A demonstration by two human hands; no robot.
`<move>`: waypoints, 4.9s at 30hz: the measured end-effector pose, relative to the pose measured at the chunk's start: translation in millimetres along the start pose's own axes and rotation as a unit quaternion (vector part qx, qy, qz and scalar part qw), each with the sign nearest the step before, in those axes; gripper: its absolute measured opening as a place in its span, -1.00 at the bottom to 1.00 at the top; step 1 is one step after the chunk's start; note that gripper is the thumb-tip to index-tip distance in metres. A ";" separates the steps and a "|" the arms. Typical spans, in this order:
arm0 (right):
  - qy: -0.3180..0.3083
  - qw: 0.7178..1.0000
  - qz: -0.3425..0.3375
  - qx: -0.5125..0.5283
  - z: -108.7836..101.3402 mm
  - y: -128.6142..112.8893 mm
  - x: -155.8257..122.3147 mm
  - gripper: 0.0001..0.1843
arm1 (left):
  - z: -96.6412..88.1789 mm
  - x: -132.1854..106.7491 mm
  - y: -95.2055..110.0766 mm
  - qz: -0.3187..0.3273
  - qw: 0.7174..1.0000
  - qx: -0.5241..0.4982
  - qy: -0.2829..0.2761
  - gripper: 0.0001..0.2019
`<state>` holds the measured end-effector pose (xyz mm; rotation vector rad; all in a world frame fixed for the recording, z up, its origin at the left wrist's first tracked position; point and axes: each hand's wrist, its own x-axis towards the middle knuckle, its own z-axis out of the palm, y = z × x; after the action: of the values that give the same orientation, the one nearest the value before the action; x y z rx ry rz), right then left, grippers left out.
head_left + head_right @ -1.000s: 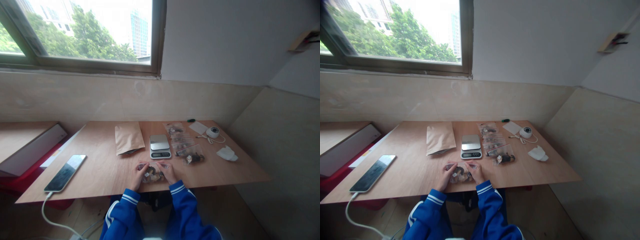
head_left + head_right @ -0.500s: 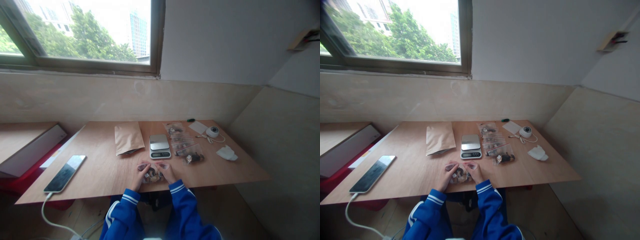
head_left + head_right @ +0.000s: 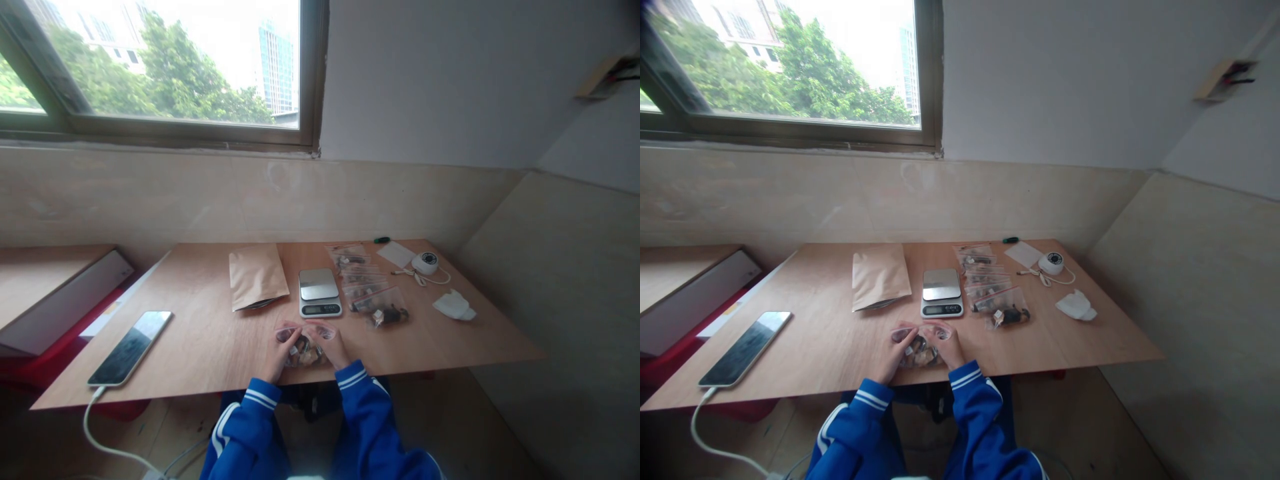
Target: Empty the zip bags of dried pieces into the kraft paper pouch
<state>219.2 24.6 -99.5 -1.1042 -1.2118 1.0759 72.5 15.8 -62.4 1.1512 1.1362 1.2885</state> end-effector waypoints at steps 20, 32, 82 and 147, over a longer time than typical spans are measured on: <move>0.034 0.999 0.022 0.031 3.2 -5.1 -0.2 -0.60 | -0.4 0.3 -5.8 0.003 1.000 -0.024 -0.013 -0.73; 0.070 0.997 0.041 -0.005 -7.2 1.1 -1.7 -0.37 | -3.3 0.1 -10.6 -0.101 0.984 -0.095 0.113 -0.52; 0.211 0.752 -0.064 -0.621 -134.8 25.3 28.0 -0.42 | -8.4 0.0 -14.7 -0.014 0.997 0.078 0.026 -0.39; 0.232 0.782 -0.105 -0.569 -136.7 24.0 21.2 -0.46 | -61.5 75.1 70.0 0.159 0.799 0.529 0.238 -0.72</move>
<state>356.2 41.8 -125.0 -1.9154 -1.5140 -0.2691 3.1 87.7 3.6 1.9387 2.2805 1.2043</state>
